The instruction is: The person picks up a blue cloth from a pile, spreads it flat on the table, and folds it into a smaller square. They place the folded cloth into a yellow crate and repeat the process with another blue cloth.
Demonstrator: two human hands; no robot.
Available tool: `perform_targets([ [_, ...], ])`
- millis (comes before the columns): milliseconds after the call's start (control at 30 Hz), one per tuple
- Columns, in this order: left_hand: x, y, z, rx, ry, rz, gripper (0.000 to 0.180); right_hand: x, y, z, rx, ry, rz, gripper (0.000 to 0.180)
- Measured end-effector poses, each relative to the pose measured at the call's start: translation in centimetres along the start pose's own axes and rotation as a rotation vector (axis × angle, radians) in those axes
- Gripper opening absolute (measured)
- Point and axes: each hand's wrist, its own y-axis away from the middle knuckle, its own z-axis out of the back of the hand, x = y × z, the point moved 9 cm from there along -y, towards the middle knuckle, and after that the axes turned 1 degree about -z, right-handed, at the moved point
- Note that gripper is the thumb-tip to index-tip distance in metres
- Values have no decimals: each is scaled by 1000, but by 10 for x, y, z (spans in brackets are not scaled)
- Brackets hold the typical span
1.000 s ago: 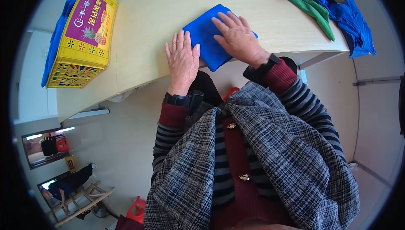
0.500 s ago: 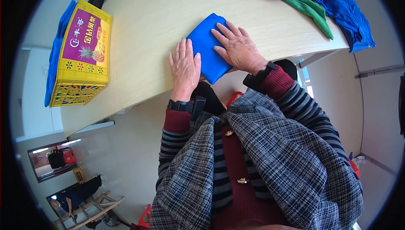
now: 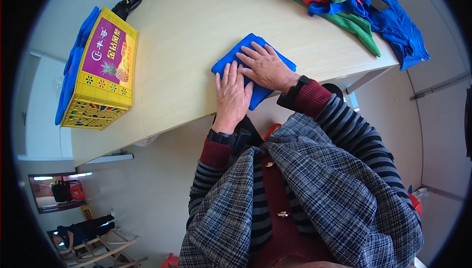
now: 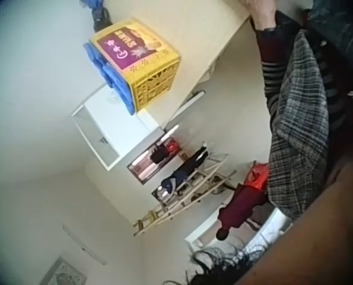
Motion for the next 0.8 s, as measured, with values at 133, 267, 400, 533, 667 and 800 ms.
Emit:
perform_targets([
  [133, -6, 0, 0, -6, -15, -22, 59, -13, -5, -13, -26, 65, 22, 58],
  [267, -4, 2, 1, -18, 3, -17, 61, -25, -7, -14, -28, 33, -47, 59],
  [400, -2, 3, 0, -26, 19, -5, 62, -34, -5, -10, -21, 8, -124, 60],
  [533, -3, 9, 5, -29, 88, -25, 64, -54, 18, 1, -98, -37, -232, 58],
  [667, -18, 21, 24, -16, 133, -100, 67, -69, 57, 7, -278, -274, -241, 53],
  [800, -50, 27, 41, -1, 204, -272, 69, -72, 94, 12, -398, -363, -196, 45],
])
